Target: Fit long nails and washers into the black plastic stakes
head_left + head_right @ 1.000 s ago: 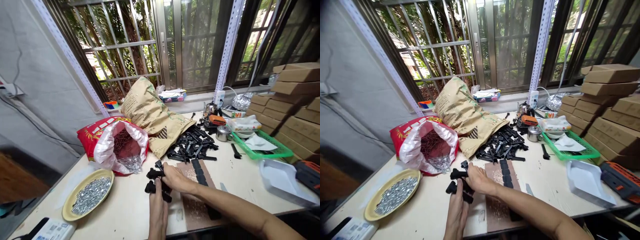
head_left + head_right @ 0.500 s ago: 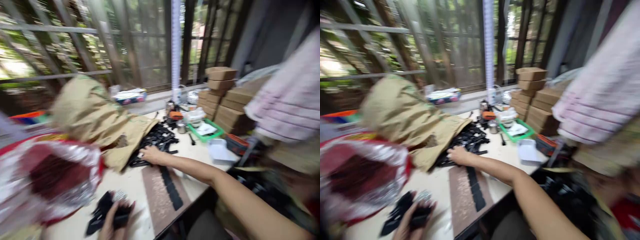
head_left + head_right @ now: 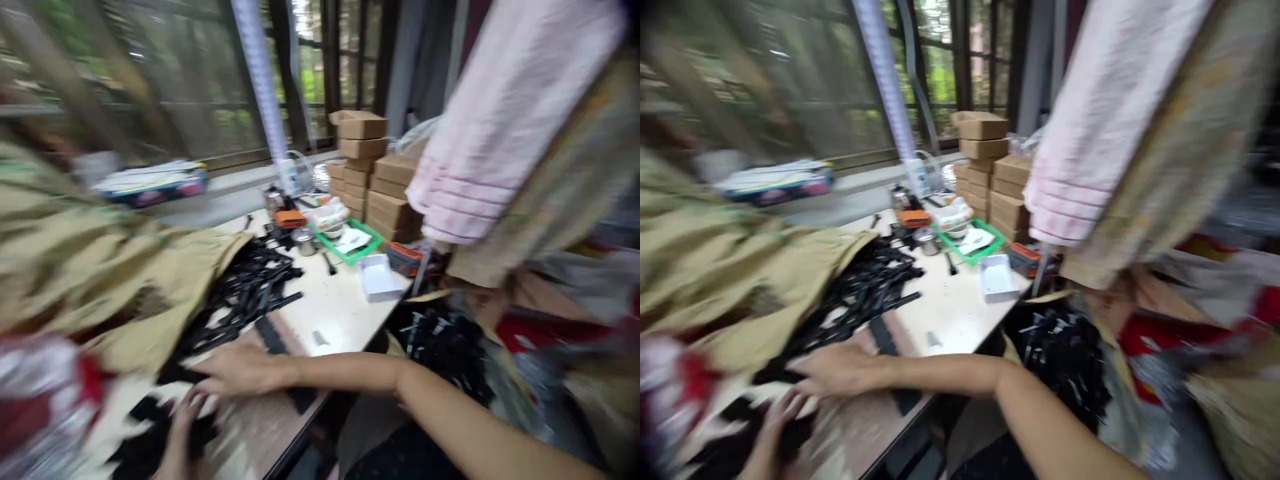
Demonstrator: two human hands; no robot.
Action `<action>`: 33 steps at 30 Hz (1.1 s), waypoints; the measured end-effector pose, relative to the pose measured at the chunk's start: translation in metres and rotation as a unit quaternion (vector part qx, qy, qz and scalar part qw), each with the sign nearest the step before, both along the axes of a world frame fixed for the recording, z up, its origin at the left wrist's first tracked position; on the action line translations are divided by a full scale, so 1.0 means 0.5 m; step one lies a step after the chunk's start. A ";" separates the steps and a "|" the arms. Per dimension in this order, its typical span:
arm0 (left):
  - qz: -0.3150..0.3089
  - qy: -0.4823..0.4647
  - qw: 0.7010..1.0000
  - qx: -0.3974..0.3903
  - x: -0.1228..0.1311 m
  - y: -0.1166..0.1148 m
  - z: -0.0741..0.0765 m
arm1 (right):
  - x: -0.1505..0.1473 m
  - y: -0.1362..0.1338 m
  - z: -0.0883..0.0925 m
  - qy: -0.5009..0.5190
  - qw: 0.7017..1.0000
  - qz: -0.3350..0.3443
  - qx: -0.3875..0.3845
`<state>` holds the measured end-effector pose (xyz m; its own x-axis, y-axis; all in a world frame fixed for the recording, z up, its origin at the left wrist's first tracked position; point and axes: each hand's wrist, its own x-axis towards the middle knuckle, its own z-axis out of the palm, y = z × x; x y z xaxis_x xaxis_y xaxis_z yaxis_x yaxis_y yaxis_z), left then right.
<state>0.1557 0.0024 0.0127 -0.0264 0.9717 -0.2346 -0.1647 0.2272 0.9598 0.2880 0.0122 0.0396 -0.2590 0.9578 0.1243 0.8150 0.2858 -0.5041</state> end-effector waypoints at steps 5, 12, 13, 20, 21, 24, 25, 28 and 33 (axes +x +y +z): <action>-0.023 -0.170 0.982 -0.074 -0.039 -0.033 -0.023 | -0.049 -0.068 -0.042 0.124 0.991 0.015 0.039; 0.067 -0.162 0.985 0.001 -0.129 -0.056 -0.043 | -0.133 -0.091 -0.049 0.175 0.972 0.157 -0.028; 0.079 -0.120 0.989 0.022 -0.140 -0.057 -0.042 | -0.140 -0.094 -0.045 0.171 0.971 0.162 -0.028; 0.141 0.010 0.988 0.067 -0.167 -0.062 -0.044 | -0.159 -0.096 -0.039 0.122 0.972 0.200 0.022; 0.152 -0.010 0.986 0.064 -0.168 -0.064 -0.046 | -0.155 -0.091 -0.040 0.122 0.970 0.207 0.025; 0.209 -0.075 0.973 0.057 -0.186 -0.061 -0.051 | -0.134 -0.052 -0.041 0.144 0.977 0.154 0.043; 0.228 -0.099 0.967 0.056 -0.196 -0.058 -0.052 | -0.126 -0.031 -0.039 0.150 0.980 0.119 0.051; 0.247 -0.166 0.954 0.042 -0.232 -0.046 -0.058 | -0.125 0.051 -0.029 0.123 0.990 0.046 0.042; 0.219 -0.114 0.969 0.028 -0.261 -0.044 -0.066 | -0.223 0.186 -0.023 0.028 0.998 0.012 -0.058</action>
<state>0.0252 -0.0193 -0.0202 -0.3927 0.8902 -0.2308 -0.4424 0.0372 0.8961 0.1763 0.1054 0.0279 -0.2779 0.9602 0.0282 0.7778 0.2422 -0.5799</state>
